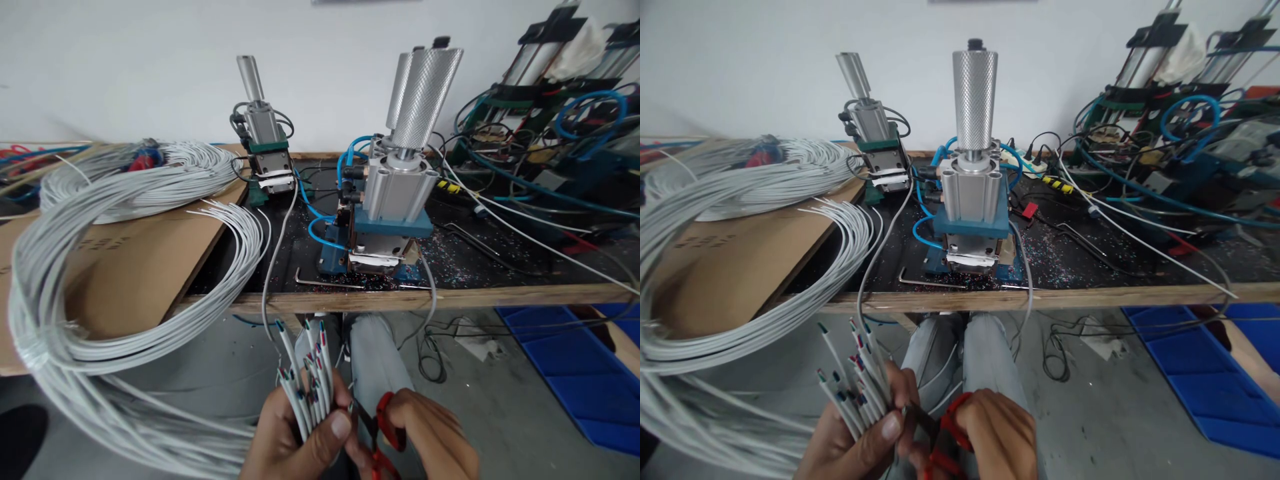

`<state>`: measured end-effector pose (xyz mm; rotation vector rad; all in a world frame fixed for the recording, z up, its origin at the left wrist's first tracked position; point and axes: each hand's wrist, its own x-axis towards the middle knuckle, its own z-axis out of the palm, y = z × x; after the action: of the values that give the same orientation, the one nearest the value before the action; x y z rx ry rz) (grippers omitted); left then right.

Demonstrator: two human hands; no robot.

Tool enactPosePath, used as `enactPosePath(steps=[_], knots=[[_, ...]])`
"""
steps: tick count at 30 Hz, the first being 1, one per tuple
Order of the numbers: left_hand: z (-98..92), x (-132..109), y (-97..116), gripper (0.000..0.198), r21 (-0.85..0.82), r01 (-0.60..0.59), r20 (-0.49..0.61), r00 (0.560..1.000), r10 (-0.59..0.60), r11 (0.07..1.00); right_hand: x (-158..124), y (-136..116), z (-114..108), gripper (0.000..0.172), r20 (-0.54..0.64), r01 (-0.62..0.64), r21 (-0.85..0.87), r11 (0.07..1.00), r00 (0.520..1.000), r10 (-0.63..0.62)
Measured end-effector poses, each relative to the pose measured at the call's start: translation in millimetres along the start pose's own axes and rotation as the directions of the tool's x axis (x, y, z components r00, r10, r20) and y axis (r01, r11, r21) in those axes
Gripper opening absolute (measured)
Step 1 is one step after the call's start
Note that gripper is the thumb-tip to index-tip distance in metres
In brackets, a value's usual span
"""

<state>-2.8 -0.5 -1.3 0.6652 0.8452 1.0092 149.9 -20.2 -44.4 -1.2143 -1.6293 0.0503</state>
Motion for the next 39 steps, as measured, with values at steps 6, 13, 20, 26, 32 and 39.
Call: enactPosePath(steps=[6,13,20,26,32,39], knots=[[1.9,-1.9,1.3,0.031,0.006,0.012,-0.038,0.999,-0.012,1.000,-1.5,-0.6,-1.5,0.023,0.006,0.007,0.033,0.999,1.000,-0.008],[6.7,-3.1,3.4,0.034,0.010,0.034,-0.107,0.994,-0.033,0.999,-2.2,-2.6,-5.1,0.027,0.038,-0.027,0.037,0.999,0.999,0.026],[4.4,-1.7,2.2,0.031,0.014,0.019,-0.051,0.999,-0.018,1.000,-0.6,-1.6,-5.1,0.029,0.041,-0.015,0.042,0.999,0.999,0.013],[1.8,-0.8,0.6,0.031,-0.009,0.032,-0.049,0.998,-0.032,0.999,-1.9,-0.9,-5.5,0.029,0.044,-0.018,0.055,0.998,0.999,0.015],[1.5,-0.9,-0.1,0.032,0.008,0.022,-0.060,0.998,-0.022,1.000,-2.9,-1.1,-4.2,0.029,0.026,-0.031,0.050,0.998,0.999,0.030],[4.0,-1.6,2.0,0.030,-0.003,0.013,-0.048,0.999,-0.013,1.000,-2.5,-4.5,-3.9,0.033,0.022,-0.055,0.043,0.998,0.998,0.054]])
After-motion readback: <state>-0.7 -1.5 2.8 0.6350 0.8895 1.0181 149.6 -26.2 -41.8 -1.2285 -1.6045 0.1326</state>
